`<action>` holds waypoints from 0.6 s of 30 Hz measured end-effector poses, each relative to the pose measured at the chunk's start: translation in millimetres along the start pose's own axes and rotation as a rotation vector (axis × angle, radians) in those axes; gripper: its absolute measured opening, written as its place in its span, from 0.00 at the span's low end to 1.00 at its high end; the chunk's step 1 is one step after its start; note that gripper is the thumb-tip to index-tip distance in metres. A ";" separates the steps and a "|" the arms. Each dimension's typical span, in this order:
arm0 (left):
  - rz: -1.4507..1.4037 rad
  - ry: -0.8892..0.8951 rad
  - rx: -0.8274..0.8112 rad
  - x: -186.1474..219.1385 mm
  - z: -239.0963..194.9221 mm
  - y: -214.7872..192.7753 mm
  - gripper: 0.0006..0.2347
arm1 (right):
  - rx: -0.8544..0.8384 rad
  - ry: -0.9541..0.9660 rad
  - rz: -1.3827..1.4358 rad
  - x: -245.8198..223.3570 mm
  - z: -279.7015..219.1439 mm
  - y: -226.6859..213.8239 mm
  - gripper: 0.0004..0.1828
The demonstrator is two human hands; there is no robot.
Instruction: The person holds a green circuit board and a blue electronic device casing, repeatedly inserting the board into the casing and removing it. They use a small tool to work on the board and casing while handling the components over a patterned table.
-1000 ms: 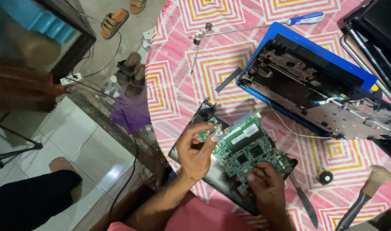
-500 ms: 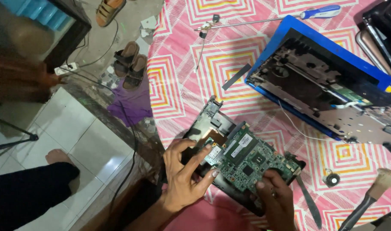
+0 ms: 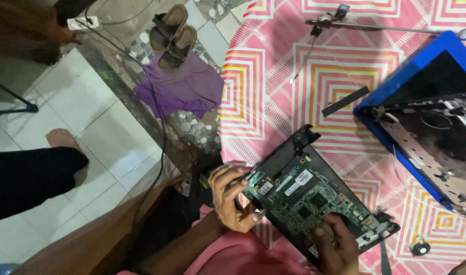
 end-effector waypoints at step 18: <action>-0.016 -0.088 0.029 -11.8 -10.4 10.7 0.21 | 0.005 -0.058 -0.236 -20.9 0.1 2.2 0.15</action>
Point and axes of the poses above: each hand's wrist, its own z-axis towards the middle knuckle, its own y-axis out of the palm, x = y × z, the point moved 4 cm from there along z, towards the middle knuckle, and after that the axes turned 11 degrees about z, right-handed, at the moved point
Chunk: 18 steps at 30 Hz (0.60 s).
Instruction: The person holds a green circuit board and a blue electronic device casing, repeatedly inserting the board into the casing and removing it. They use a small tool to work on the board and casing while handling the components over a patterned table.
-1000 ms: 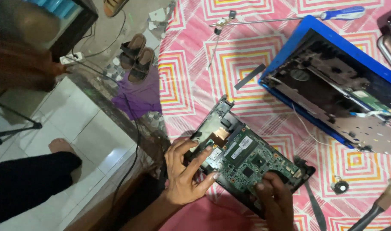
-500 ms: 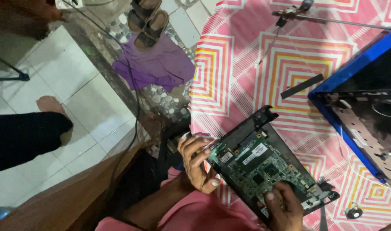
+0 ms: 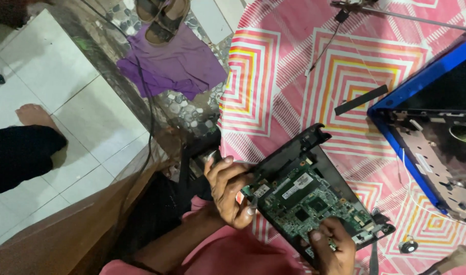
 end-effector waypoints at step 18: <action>-0.025 0.002 -0.033 -3.1 -1.8 3.3 0.24 | 0.195 0.178 0.792 63.2 -17.1 13.6 0.25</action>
Point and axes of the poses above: each hand's wrist, its own z-axis towards the middle knuckle, its own y-axis out of the palm, x = y × z, the point moved 4 cm from there along z, towards the middle knuckle, and after that the axes turned 11 degrees about z, right-handed, at the moved point
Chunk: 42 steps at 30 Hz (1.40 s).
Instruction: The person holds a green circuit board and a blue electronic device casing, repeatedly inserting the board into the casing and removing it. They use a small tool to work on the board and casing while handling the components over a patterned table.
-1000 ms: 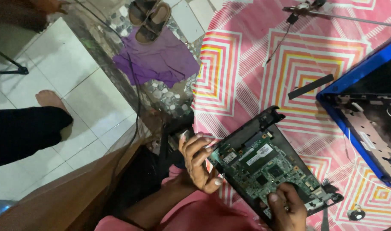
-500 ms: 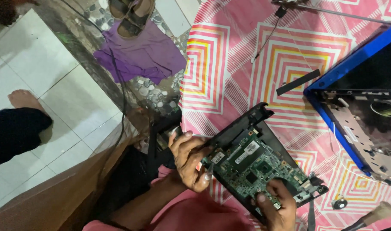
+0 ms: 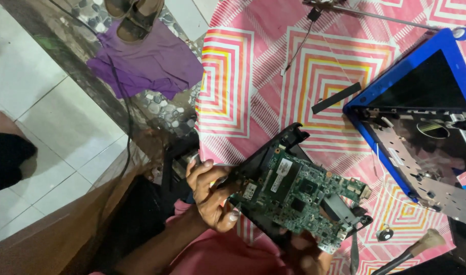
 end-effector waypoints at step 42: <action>-0.312 0.319 -0.091 174.5 127.0 -9.3 0.24 | -0.348 -0.558 0.245 -133.3 -39.7 15.2 0.26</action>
Point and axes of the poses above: each hand's wrist, its own z-axis towards the middle knuckle, its own y-axis out of the palm, x = y × z, the point moved 4 cm from there along z, towards the middle knuckle, and after that the axes turned 11 degrees about z, right-handed, at the moved point
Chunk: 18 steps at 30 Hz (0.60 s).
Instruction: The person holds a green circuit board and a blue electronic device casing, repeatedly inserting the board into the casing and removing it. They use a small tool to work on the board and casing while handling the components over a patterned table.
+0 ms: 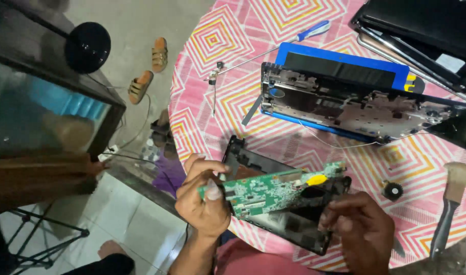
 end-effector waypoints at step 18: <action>-0.172 -0.543 -0.151 -33.8 -38.1 25.1 0.23 | -0.069 0.408 -0.159 49.0 -10.4 -50.7 0.18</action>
Point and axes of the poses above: each hand's wrist, its own z-axis towards the middle knuckle, its own y-axis out of the palm, x = y × z, the point moved 4 cm from there along z, towards the middle knuckle, and after that the axes turned 11 degrees about z, right-handed, at the moved point
